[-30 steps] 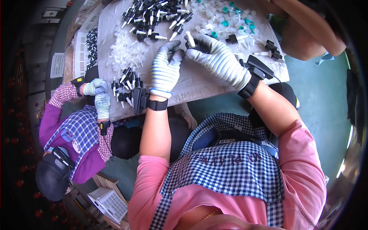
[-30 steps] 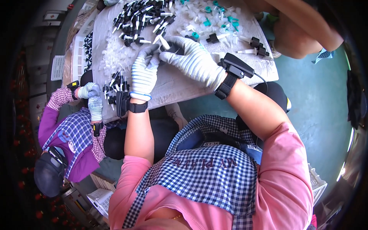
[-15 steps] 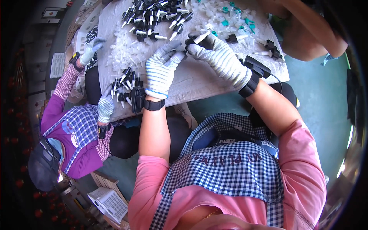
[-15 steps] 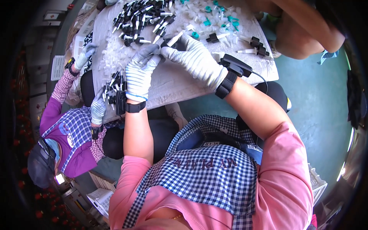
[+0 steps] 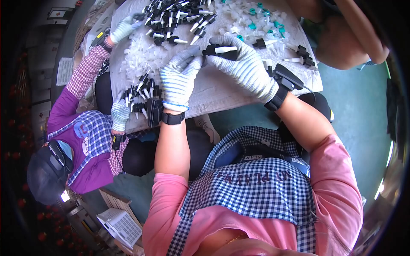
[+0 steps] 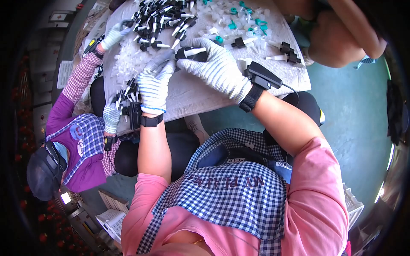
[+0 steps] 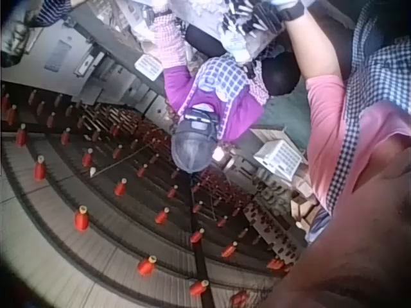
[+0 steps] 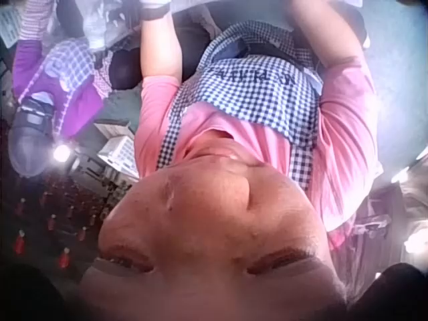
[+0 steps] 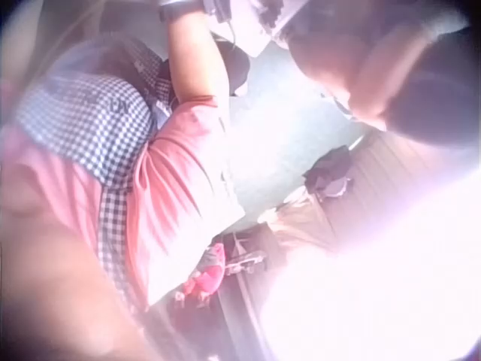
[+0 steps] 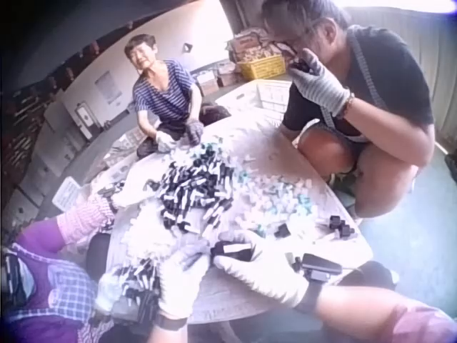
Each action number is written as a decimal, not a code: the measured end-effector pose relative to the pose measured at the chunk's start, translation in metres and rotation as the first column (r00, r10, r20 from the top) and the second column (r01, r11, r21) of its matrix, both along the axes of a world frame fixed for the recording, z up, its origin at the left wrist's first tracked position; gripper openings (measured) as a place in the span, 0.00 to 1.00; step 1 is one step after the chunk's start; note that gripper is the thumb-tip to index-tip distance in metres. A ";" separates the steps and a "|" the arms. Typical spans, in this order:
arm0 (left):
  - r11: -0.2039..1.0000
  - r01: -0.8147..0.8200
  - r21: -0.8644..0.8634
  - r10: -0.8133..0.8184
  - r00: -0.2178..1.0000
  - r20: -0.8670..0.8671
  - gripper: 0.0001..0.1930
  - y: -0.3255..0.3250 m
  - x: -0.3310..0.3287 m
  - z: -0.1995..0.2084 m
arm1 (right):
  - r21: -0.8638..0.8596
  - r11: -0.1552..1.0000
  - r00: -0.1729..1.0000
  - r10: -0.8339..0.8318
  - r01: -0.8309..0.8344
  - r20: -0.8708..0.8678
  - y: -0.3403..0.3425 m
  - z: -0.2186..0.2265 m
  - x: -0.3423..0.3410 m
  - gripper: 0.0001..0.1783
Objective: Assemble small black and green plastic components at a workstation.
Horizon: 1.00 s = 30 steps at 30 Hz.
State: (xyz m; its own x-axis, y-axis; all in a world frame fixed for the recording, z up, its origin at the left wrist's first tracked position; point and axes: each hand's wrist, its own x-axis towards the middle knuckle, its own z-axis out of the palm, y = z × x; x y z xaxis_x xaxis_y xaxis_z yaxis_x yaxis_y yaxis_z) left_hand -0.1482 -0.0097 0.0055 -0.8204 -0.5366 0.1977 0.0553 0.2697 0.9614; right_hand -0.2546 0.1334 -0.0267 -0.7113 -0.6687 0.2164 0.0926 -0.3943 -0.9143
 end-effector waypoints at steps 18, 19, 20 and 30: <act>0.686 0.077 -0.724 -0.030 0.997 0.078 0.13 -0.002 0.006 0.002 | 0.446 0.873 0.839 0.083 0.199 -0.538 -0.011 -0.023 0.008 0.21; 0.677 0.105 -0.728 -0.059 0.994 0.089 0.13 -0.003 0.006 0.001 | 0.448 0.872 0.840 0.084 0.199 -0.536 -0.011 -0.022 0.010 0.21; 0.667 0.133 -0.733 -0.088 0.991 0.100 0.13 -0.003 0.007 0.002 | 0.473 0.855 0.831 0.095 0.215 -0.549 -0.010 -0.021 0.013 0.21; 0.994 -0.109 0.021 0.111 0.988 -0.105 0.23 -0.014 -0.005 0.008 | 0.534 0.843 0.830 0.247 0.072 -0.501 -0.017 -0.015 0.022 0.19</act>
State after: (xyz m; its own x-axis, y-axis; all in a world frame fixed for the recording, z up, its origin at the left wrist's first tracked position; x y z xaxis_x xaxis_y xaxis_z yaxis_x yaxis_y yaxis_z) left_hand -0.1534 -0.0235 0.0137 -0.7310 -0.6261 0.2716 0.1278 0.2654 0.9556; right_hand -0.2323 0.1169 -0.0419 -0.5183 -0.8425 0.1467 -0.4575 0.1283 -0.8799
